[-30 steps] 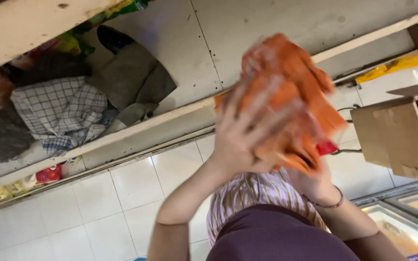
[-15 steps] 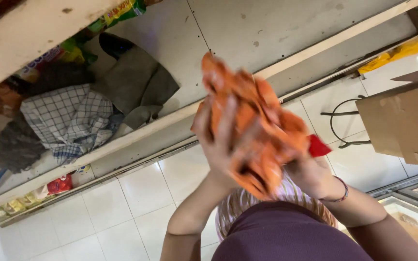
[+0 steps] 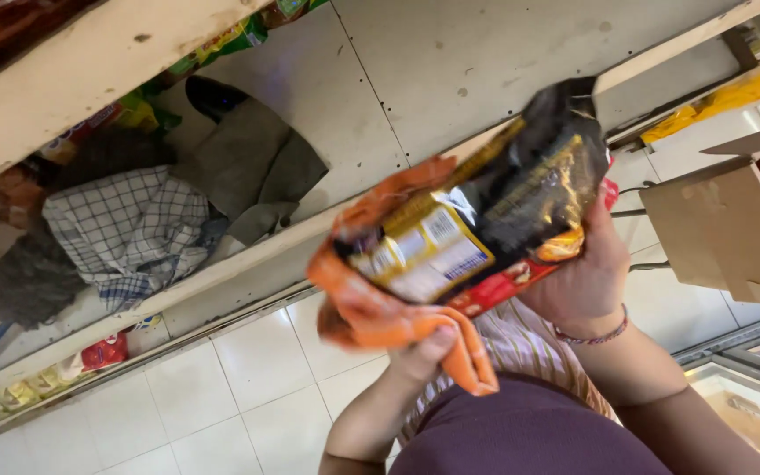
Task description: Cleaning, scanning, and restocking instant noodle packets on store shelves.
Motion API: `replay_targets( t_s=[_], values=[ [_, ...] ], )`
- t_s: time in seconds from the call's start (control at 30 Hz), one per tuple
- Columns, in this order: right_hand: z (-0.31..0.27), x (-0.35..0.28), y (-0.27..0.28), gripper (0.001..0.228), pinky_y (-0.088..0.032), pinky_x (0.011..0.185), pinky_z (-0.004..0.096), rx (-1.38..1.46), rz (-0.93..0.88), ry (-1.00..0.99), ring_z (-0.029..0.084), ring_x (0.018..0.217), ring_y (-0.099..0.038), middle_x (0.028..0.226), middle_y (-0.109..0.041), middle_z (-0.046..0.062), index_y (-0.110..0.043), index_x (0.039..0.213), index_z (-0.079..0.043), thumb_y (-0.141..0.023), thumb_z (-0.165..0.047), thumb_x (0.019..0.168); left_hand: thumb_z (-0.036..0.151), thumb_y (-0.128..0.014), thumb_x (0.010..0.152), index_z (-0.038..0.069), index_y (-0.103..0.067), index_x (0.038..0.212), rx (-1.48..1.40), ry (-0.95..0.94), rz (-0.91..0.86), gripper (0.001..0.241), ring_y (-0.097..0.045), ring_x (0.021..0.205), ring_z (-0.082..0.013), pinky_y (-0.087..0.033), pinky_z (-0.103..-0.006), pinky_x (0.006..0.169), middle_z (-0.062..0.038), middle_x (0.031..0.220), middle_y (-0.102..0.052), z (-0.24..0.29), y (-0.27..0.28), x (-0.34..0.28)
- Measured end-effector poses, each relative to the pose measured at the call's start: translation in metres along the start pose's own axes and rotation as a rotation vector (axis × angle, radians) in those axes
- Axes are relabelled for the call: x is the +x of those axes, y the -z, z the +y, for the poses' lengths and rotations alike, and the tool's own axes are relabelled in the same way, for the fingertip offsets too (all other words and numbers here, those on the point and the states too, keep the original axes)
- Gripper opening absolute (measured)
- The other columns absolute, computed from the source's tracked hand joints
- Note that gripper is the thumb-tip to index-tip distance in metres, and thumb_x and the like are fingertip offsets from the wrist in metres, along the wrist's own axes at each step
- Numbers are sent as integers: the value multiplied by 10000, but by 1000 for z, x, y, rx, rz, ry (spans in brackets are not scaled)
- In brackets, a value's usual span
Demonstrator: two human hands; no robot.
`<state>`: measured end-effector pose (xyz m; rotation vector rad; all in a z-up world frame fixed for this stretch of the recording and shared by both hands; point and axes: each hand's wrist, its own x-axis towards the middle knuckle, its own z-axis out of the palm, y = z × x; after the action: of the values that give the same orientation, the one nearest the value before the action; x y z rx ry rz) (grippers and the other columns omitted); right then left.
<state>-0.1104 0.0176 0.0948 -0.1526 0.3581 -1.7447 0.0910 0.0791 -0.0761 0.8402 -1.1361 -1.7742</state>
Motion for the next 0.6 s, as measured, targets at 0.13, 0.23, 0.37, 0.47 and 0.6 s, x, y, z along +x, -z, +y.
replay_targets(
  t_s=[0.13, 0.23, 0.37, 0.47, 0.6],
  values=[
    [-22, 5, -15, 589, -382, 1250, 513, -274, -145, -168, 391, 1442, -506, 1552, -518, 239, -420, 1550, 21, -455, -363, 1105, 198, -677, 974, 73, -630, 1235, 352, -326, 52, 293, -715, 1013, -264, -564, -444, 988, -111, 1081, -729, 59, -9, 10],
    [-38, 7, -2, 680, -357, 1191, 516, -718, -67, -225, 372, 1370, -524, 1432, -530, 242, -378, 1637, -4, -508, -321, 1050, 224, -714, 978, 150, -621, 1301, 708, -659, 80, 344, -726, 1116, -272, -527, -490, 1089, -77, 1170, -734, 144, -18, 21],
    [-54, -16, 30, 767, -410, 1161, 563, -337, -122, -341, 392, 1425, -489, 1575, -476, 197, -393, 1556, 1, -651, -389, 948, 326, -751, 981, 248, -632, 1317, 1007, -990, -32, 364, -709, 1196, -281, -467, -524, 1163, -25, 1232, -729, 181, -10, 24],
    [-53, -25, 7, 795, -430, 1154, 568, -109, -161, -326, 406, 1396, -523, 1521, -521, 224, -450, 1523, 29, -684, -457, 939, 435, -762, 991, 314, -664, 1276, 1163, -1204, -230, 325, -668, 1216, -260, -405, -502, 1158, 24, 1234, -716, 189, -18, 25],
    [-47, -35, 21, 830, -439, 1149, 573, -484, 87, -217, 382, 1334, -550, 1469, -554, 187, -451, 1512, 1, -658, -569, 945, 434, -727, 1031, 299, -739, 1331, 1418, -1306, -356, 328, -637, 1287, -202, -367, -479, 1182, 50, 1330, -702, 168, -12, 22]
  ],
)
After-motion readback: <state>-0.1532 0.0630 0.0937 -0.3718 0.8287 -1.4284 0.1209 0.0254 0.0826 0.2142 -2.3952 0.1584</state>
